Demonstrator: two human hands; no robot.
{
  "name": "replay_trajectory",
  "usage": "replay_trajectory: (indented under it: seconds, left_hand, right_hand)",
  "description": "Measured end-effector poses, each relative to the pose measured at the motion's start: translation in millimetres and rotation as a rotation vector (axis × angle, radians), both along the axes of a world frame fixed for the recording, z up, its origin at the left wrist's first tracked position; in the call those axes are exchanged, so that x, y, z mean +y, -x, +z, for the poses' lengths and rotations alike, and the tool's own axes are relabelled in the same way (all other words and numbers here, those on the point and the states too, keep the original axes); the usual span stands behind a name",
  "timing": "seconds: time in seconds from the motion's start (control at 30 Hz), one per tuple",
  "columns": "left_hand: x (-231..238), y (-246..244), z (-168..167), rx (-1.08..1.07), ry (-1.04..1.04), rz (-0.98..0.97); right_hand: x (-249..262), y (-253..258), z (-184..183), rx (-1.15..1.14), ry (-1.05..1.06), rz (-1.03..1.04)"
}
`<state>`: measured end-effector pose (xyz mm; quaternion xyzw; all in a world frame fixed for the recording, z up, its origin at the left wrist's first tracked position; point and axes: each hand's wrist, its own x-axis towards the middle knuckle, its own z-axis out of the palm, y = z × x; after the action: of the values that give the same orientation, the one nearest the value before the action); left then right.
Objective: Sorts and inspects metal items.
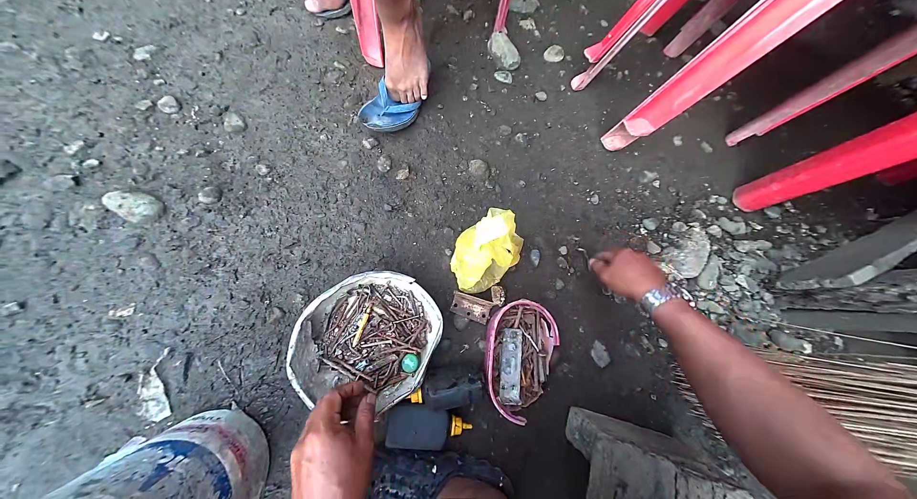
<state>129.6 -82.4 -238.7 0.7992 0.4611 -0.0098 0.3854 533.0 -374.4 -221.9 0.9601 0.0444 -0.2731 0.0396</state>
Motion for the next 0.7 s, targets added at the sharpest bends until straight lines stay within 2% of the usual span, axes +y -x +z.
replay_trajectory:
  seconds: [0.07, 0.1, 0.2, 0.3, 0.4, 0.47, 0.6, 0.7]
  left_hand:
    - [13.3, -5.6, -5.4, 0.046, -0.033, -0.041]
    - [18.5, -9.8, -8.8, 0.069, -0.051, -0.065]
    - [25.0, -24.2, -23.3, 0.115, -0.139, -0.118]
    - [21.1, -39.5, -30.6, 0.194, -0.181, -0.148]
    - [20.8, -48.6, -24.4, 0.373, -0.099, -0.161]
    - [20.8, -49.7, -23.0, 0.396, -0.041, -0.166]
    - [19.8, -37.5, -26.3, 0.134, -0.186, -0.120]
    - [29.6, -27.5, -15.8, -0.014, -0.208, -0.015]
  right_hand:
    - [30.9, 41.6, 12.5, 0.062, 0.151, 0.158]
    - [48.9, 63.8, 18.5, 0.151, 0.158, 0.216]
    - [103.4, 125.7, 36.4, 0.499, 0.035, 0.468]
    - [141.7, 163.6, 42.2, 0.622, -0.097, 0.718]
    - [167.7, 177.9, 30.6, 0.528, -0.222, 0.777]
    - [177.6, 178.3, 17.1, 0.381, -0.309, 0.799]
    - [191.6, 171.3, 0.0, 0.154, -0.452, 0.874]
    - [203.8, 170.5, -6.9, 0.145, -0.462, 0.933]
